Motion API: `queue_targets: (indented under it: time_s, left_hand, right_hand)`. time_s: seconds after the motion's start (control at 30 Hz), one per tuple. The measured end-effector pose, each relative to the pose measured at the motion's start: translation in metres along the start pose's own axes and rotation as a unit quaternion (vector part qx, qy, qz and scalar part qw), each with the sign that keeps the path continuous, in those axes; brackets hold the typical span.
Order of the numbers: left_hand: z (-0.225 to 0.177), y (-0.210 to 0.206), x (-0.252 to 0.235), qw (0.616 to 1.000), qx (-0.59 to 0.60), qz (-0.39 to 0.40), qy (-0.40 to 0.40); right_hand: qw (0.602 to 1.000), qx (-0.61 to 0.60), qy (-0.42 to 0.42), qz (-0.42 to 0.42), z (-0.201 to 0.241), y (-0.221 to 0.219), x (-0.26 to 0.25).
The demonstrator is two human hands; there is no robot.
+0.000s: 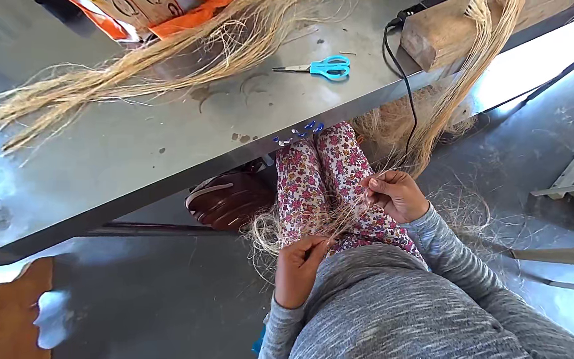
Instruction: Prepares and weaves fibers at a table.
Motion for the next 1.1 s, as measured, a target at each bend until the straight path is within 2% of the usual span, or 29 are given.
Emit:
queue_targets:
  time_s: [0.27,0.33,0.4,0.5,0.6,0.67,0.73,0.8,0.9,0.97,1.1]
  left_hand:
    - [0.009,0.021,0.010,1.000,0.010,-0.020,0.017]
    - [0.009,0.023,0.009,0.999,-0.019,-0.017,0.021]
    - [0.006,0.023,0.008,0.994,-0.110,0.005,0.014]
    - [-0.029,0.028,0.010,0.955,-0.292,0.036,-0.048]
    - [-0.091,0.037,0.009,0.929,-0.353,-0.058,-0.096]
    - [-0.122,0.028,0.003,0.939,-0.297,-0.105,-0.136]
    - [-0.121,0.003,-0.013,0.969,-0.192,-0.046,-0.147]
    - [-0.099,-0.027,-0.029,0.990,-0.080,0.050,-0.104]
    - [-0.067,-0.037,-0.035,0.998,0.051,0.026,-0.018]
    - [-0.056,-0.032,-0.035,0.998,0.063,0.005,0.007]
    - [-0.051,-0.020,-0.036,0.999,-0.006,-0.043,-0.008]
  right_hand:
    - [0.999,0.008,0.034,0.020,0.019,0.012,0.002]
    - [0.999,0.013,0.044,0.024,0.020,0.012,0.004]
    - [0.997,0.029,0.063,0.031,0.023,0.012,0.007]
    - [0.989,0.077,0.108,0.058,0.028,0.004,0.015]
    - [0.970,0.143,0.165,0.111,0.032,-0.016,0.027]
    - [0.962,0.157,0.182,0.127,0.030,-0.031,0.034]
    - [0.958,0.157,0.196,0.139,0.026,-0.042,0.038]
    - [0.955,0.158,0.208,0.144,0.022,-0.048,0.038]
    - [0.956,0.168,0.204,0.129,0.019,-0.047,0.035]
    - [0.956,0.179,0.198,0.122,0.015,-0.043,0.033]
    - [0.956,0.192,0.181,0.131,0.012,-0.040,0.027]
Point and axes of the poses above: each hand's wrist, its own x-axis away from the middle knuckle, its own y-axis out of the back of the hand, z = x × y, the point moved 10 cm from there along -x, towards the middle knuckle, and after that the axes turned 13 degrees about -x, right-handed, at the moved point
